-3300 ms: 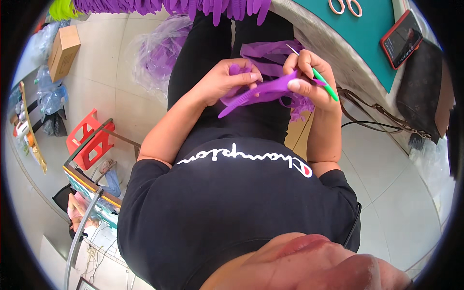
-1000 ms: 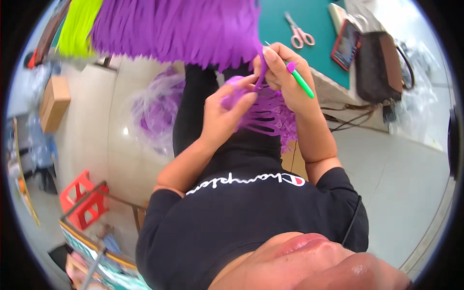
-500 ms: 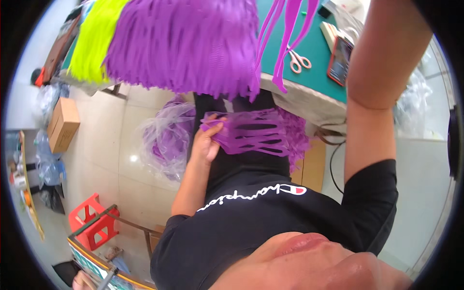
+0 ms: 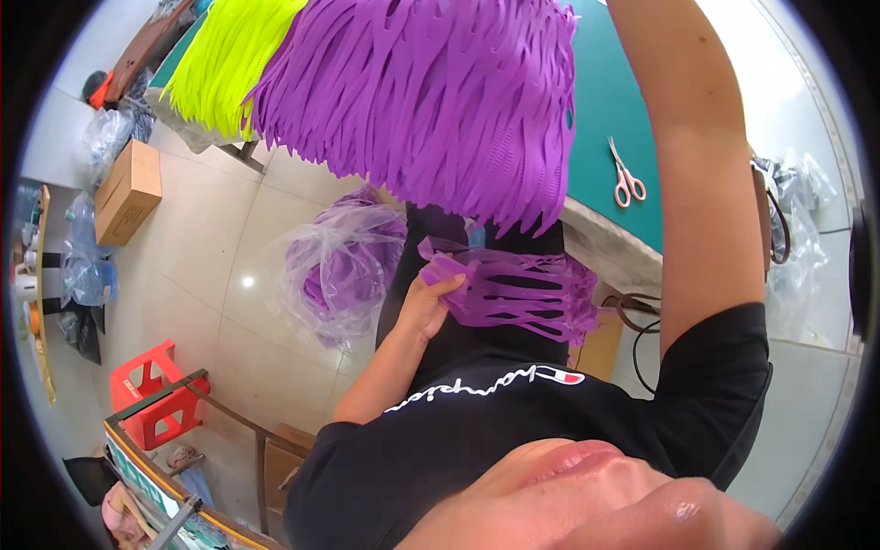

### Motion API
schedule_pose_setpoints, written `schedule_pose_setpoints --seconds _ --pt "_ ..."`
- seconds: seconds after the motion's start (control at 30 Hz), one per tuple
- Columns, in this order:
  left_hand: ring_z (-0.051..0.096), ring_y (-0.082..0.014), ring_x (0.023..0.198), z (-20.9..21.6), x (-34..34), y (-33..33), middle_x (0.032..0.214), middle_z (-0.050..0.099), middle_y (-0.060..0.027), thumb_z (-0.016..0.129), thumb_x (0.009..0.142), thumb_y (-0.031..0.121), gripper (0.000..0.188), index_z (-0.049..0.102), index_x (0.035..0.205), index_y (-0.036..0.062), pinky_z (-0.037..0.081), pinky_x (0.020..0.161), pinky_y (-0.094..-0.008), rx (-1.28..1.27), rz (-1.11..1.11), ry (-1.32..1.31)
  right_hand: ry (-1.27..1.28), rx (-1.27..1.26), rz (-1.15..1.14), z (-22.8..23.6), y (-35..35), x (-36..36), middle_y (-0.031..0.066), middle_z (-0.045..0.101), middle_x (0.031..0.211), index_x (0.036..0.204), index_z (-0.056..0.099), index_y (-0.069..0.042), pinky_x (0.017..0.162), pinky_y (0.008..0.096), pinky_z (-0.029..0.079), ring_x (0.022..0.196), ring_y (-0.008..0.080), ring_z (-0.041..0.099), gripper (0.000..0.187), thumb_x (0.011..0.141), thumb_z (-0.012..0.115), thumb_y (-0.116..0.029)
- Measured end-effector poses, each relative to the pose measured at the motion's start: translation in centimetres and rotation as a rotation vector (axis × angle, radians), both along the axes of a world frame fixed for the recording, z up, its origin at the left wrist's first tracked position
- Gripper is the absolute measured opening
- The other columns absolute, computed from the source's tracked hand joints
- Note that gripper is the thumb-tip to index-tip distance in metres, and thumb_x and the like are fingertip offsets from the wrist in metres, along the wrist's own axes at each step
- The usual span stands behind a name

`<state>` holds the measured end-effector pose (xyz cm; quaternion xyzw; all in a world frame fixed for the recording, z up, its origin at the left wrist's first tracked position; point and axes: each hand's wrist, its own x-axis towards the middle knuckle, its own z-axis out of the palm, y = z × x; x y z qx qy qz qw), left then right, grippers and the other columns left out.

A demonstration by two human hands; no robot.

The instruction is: The person weaves strips of cut material using a hook tool and trims a piece with scissors.

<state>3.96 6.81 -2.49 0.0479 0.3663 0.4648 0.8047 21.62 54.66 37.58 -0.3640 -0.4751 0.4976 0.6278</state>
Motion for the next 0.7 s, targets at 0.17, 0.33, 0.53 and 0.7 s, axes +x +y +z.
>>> schedule_pose_setpoints --seconds 0.17,0.33,0.53,0.7 --pt "0.062 -0.0214 0.106 -0.4 -1.4 -0.2 0.112 0.065 -0.0098 0.068 0.088 0.006 0.028 0.060 0.115 0.0002 0.046 0.096 -0.0355 -0.108 -0.004 -0.071 -0.473 -0.043 -0.270 -6.8 2.8 1.9 0.0084 0.057 0.082 0.097 0.053 0.000 0.064 0.0327 0.032 0.070 0.0189 0.044 0.034 0.095 0.040 -0.031" --pt "0.062 -0.0221 0.105 -1.5 -1.4 -0.7 0.110 0.066 -0.0091 0.064 0.094 0.017 0.026 0.060 0.113 0.0011 0.046 0.095 -0.0371 -0.142 0.077 -0.043 -0.989 -0.064 -0.449 -10.5 2.6 3.6 0.0113 0.065 0.093 0.109 0.056 0.003 0.079 0.0375 0.039 0.084 0.0241 0.053 0.052 0.096 0.040 -0.045" --pt "0.064 -0.0238 0.100 -0.2 -1.1 -0.6 0.107 0.066 -0.0102 0.058 0.097 0.031 0.037 0.056 0.118 0.0017 0.049 0.092 -0.0399 -0.180 0.216 -0.093 -0.477 0.230 -0.187 -13.2 -7.1 4.5 0.0119 0.070 0.092 0.114 0.060 0.000 0.077 0.0356 0.047 0.087 0.0200 0.061 0.069 0.096 0.036 -0.063" --pt "0.065 -0.0232 0.097 -2.1 1.7 0.4 0.106 0.066 -0.0093 0.063 0.094 0.017 0.027 0.057 0.116 0.0024 0.051 0.092 -0.0385 -0.231 0.106 -0.080 -0.176 0.305 0.125 -16.9 -29.3 4.8 0.0052 0.055 0.073 0.092 0.054 -0.003 0.063 0.0271 0.042 0.067 0.0136 0.050 0.036 0.104 0.040 -0.033"
